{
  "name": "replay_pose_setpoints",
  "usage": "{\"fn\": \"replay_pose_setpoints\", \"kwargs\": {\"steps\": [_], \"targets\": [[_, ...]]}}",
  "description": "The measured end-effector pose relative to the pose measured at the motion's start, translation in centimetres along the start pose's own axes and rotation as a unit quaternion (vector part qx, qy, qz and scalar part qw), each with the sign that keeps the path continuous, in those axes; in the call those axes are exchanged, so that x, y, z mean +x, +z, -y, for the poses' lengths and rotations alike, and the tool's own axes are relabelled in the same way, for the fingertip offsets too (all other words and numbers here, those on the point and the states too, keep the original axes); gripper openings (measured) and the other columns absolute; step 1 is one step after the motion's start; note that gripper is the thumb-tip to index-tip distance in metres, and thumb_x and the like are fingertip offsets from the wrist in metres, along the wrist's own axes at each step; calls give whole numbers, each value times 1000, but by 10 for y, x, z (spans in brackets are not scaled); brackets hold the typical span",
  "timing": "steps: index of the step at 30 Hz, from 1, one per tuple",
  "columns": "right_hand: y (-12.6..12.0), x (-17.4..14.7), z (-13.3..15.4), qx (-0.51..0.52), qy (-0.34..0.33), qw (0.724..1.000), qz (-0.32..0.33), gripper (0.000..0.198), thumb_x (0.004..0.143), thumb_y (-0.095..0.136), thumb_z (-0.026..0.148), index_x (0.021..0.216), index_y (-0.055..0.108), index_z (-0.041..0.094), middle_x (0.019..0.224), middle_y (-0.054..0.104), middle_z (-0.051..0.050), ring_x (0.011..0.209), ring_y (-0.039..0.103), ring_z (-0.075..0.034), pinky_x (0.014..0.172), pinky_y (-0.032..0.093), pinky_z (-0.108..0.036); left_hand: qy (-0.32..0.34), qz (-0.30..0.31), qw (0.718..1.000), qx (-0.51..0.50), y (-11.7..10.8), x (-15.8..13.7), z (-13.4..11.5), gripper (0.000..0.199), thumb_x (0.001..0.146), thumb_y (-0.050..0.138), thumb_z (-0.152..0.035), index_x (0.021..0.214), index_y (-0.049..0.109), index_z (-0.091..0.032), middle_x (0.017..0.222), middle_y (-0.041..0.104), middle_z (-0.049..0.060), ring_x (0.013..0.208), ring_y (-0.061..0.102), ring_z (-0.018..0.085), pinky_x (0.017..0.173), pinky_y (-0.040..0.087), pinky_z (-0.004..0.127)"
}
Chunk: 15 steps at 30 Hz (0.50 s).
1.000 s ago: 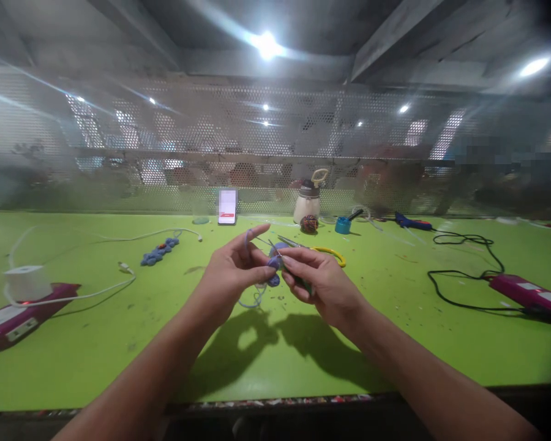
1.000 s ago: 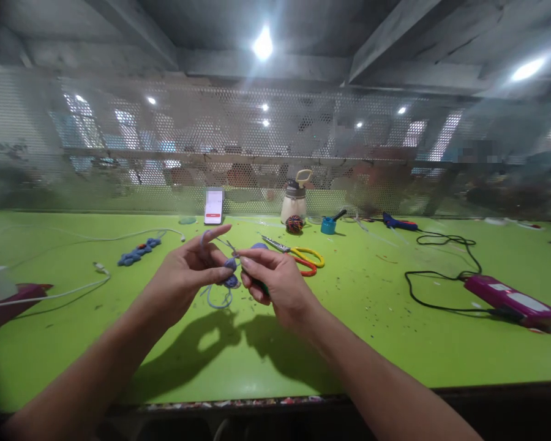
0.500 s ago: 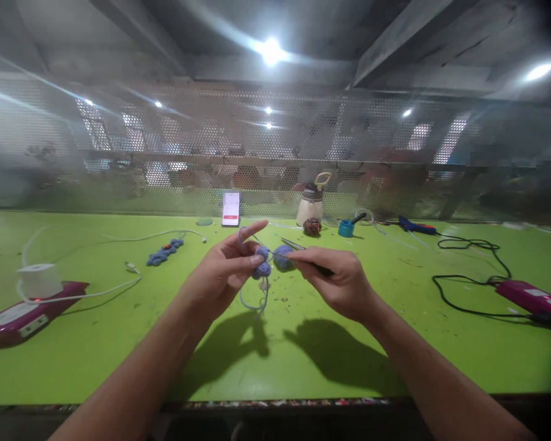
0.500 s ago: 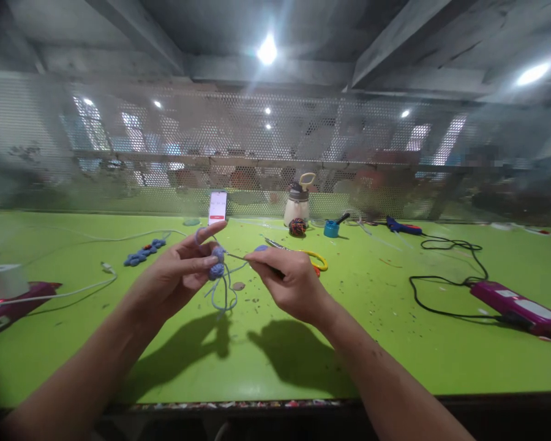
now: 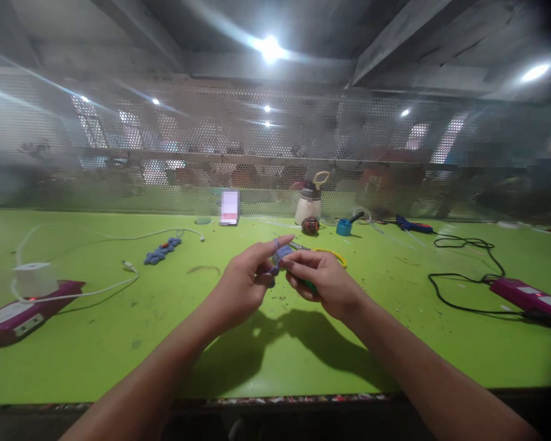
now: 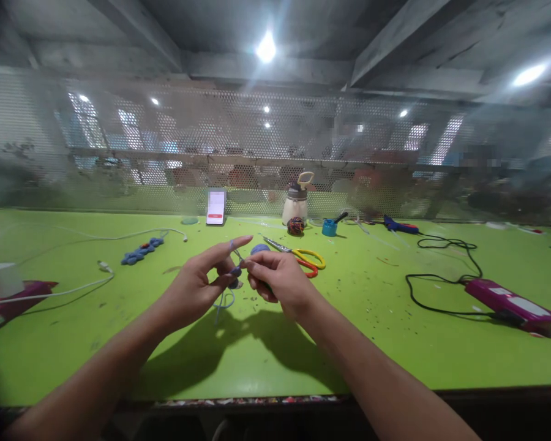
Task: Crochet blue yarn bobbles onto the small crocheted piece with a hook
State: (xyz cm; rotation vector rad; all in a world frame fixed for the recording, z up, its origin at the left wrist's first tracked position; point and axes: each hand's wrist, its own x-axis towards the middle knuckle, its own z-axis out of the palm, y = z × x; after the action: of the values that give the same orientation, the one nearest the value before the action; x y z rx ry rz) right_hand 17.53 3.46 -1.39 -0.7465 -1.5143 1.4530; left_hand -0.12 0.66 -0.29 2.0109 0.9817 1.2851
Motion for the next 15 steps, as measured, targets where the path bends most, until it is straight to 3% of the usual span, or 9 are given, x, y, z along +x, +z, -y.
{"fn": "replay_pose_setpoints", "kwargs": {"steps": [2,5,9,11,15], "targets": [[4,-1,-1,68,25,997,1,23,75,75,36,77,63,16,55,56,4,36,38,-3,35,19,-18,6,-13,999,-34,3,-1,0,60,77,60,-5,134,58,-25,70,51,-3,67,47,13,71,43,30],[10,-4,-1,109,1,994,-7,23,77,75,35,77,62,17,57,56,5,37,39,-3,35,22,-18,-49,-4,977,-206,2,0,-1,65,75,68,-11,137,54,-26,72,52,-4,68,50,12,68,44,27],[11,-9,2,-16,-127,991,-30,19,84,68,36,80,66,18,55,54,4,38,38,-5,35,26,-21,-119,26,919,-374,-6,0,-5,65,70,76,-10,130,61,-29,76,55,-3,68,52,10,64,44,23],[7,-11,6,-145,-221,963,-53,15,87,65,32,83,69,18,56,56,3,42,43,-7,40,34,-23,-132,37,902,-409,-11,-1,-8,62,69,75,-7,126,64,-30,77,55,-2,68,52,9,64,44,23],[-5,-12,12,-353,-376,853,-83,9,87,63,18,90,72,19,79,71,-5,69,62,-16,64,49,-31,-130,0,884,-450,-19,-1,-10,58,68,73,-4,119,69,-28,78,57,-1,67,53,8,62,44,20]]}}
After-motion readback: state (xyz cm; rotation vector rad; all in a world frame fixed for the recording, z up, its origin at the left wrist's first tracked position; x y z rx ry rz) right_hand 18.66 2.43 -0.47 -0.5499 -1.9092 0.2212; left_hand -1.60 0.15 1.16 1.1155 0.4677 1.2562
